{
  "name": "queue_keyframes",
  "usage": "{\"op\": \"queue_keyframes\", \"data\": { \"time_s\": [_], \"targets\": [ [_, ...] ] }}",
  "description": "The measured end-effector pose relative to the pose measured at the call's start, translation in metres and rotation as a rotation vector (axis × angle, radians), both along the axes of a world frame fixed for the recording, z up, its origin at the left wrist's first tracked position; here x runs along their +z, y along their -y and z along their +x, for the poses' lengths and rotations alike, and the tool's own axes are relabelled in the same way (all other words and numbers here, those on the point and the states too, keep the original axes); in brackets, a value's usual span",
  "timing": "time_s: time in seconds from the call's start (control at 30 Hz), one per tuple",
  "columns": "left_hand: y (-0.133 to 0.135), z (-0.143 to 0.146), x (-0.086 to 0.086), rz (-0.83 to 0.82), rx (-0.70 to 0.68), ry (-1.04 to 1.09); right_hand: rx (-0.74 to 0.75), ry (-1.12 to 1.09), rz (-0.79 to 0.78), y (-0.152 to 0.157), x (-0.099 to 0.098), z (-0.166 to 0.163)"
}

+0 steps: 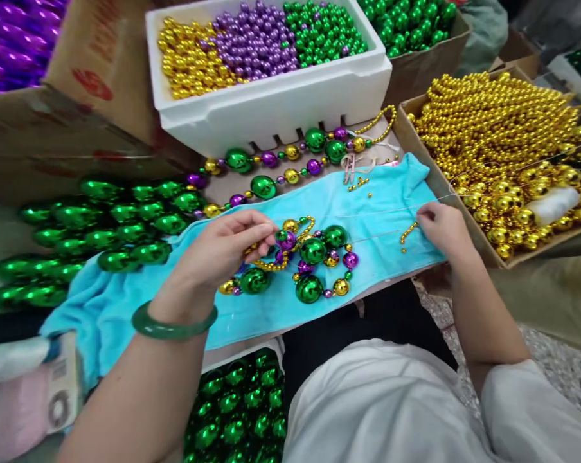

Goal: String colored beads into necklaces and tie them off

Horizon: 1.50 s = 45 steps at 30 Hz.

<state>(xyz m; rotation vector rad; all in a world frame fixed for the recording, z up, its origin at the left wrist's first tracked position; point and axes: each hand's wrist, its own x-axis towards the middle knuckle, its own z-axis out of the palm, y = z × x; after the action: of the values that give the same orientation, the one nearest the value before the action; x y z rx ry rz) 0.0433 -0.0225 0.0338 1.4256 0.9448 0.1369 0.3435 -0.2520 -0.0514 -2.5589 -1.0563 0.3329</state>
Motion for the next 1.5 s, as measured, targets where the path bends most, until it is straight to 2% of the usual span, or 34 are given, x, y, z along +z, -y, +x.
{"op": "queue_keyframes", "data": {
  "time_s": [0.07, 0.13, 0.2, 0.23, 0.3, 0.33, 0.4, 0.5, 0.57, 0.7, 0.8, 0.87, 0.97, 1.07, 1.13, 1.17, 1.23, 1.33, 1.43, 1.5],
  "targets": [
    [0.000, 0.002, 0.002, -0.004, 0.004, -0.006, 0.021, -0.076, -0.006, 0.006, 0.005, 0.010],
    [0.001, 0.005, 0.003, -0.011, 0.015, -0.011, 0.173, -0.254, 0.018, 0.000, 0.016, 0.012],
    [0.003, 0.007, 0.001, -0.017, 0.019, -0.010, 0.323, -0.364, 0.142, -0.022, 0.029, 0.009],
    [0.004, 0.008, -0.001, -0.015, 0.013, -0.006, 0.369, -0.337, 0.224, -0.040, 0.034, 0.007],
    [0.005, 0.009, -0.004, -0.009, -0.006, 0.012, 0.407, -0.075, 0.329, -0.082, 0.039, 0.004],
    [0.005, 0.009, -0.005, -0.008, -0.016, 0.020, 0.456, 0.071, 0.295, -0.106, 0.037, 0.004],
    [0.005, 0.008, -0.006, -0.012, -0.026, 0.027, 0.649, 0.291, 0.109, -0.149, 0.027, 0.008],
    [0.005, 0.007, -0.006, -0.020, -0.022, 0.031, 0.911, 0.483, -0.106, -0.190, 0.006, 0.020],
    [0.005, 0.007, -0.006, -0.027, -0.023, 0.040, 0.983, 0.554, -0.144, -0.199, -0.007, 0.029],
    [0.003, 0.007, -0.008, -0.065, -0.021, 0.073, 1.013, 0.615, -0.097, -0.197, -0.027, 0.044],
    [0.001, 0.008, -0.010, -0.080, -0.024, 0.093, 0.987, 0.579, -0.042, -0.195, -0.036, 0.050],
    [-0.001, 0.008, -0.011, -0.083, -0.020, 0.099, 0.937, 0.518, 0.028, -0.196, -0.035, 0.050],
    [-0.002, 0.009, -0.012, -0.084, -0.003, 0.096, 0.691, 0.324, 0.323, -0.191, -0.017, 0.040],
    [-0.002, 0.009, -0.015, -0.102, 0.014, 0.095, 0.342, -0.101, 0.713, -0.166, 0.014, 0.010],
    [-0.003, 0.009, -0.017, -0.117, 0.019, 0.108, 0.231, -0.519, 0.842, -0.137, 0.030, -0.017],
    [-0.003, 0.008, -0.018, -0.122, 0.022, 0.118, 0.200, -0.696, 0.851, -0.121, 0.034, -0.032],
    [-0.003, 0.009, -0.020, -0.127, 0.022, 0.137, 0.100, -0.933, 0.771, -0.090, 0.033, -0.061],
    [-0.001, 0.010, -0.021, -0.116, 0.024, 0.159, -0.085, -1.230, 0.587, -0.057, 0.019, -0.099],
    [0.003, 0.011, -0.020, -0.098, 0.022, 0.159, -0.158, -1.604, 0.420, -0.046, 0.010, -0.130],
    [0.006, 0.011, -0.018, -0.091, 0.013, 0.149, -0.180, -1.784, 0.390, -0.050, 0.010, -0.144]
  ]
}}
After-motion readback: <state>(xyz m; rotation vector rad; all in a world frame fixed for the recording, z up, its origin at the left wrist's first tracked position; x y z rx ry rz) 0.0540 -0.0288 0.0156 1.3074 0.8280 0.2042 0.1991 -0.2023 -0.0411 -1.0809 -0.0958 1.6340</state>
